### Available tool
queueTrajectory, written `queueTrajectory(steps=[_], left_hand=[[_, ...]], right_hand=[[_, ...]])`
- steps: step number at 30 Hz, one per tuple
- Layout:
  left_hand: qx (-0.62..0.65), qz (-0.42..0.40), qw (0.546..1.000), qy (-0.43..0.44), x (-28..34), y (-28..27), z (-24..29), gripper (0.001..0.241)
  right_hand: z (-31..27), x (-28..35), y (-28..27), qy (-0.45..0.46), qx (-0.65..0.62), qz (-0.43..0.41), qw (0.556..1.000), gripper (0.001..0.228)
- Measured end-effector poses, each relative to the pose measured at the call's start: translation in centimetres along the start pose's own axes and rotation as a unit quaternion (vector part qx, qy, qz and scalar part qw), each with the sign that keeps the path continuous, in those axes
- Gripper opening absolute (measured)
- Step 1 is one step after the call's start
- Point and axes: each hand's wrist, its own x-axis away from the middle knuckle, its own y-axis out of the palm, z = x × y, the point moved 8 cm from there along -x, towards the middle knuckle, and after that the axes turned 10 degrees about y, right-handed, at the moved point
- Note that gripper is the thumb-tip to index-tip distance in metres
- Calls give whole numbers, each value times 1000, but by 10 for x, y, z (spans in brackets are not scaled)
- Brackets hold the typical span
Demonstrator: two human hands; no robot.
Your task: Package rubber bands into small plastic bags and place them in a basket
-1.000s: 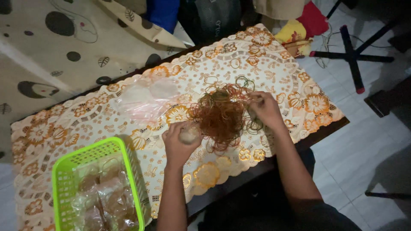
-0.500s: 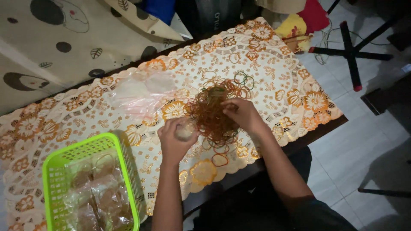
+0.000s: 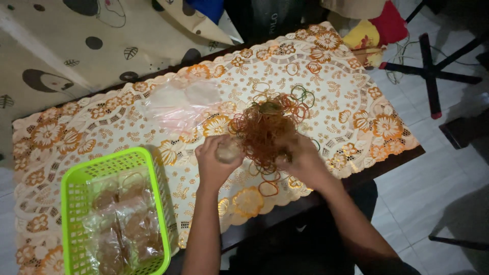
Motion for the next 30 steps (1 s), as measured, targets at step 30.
queueTrajectory(steps=[30], left_hand=[[-16,-14,1000,-16,-1,4,1,60]], right_hand=[[94,-56,-35,135,-72,-52,987,62]])
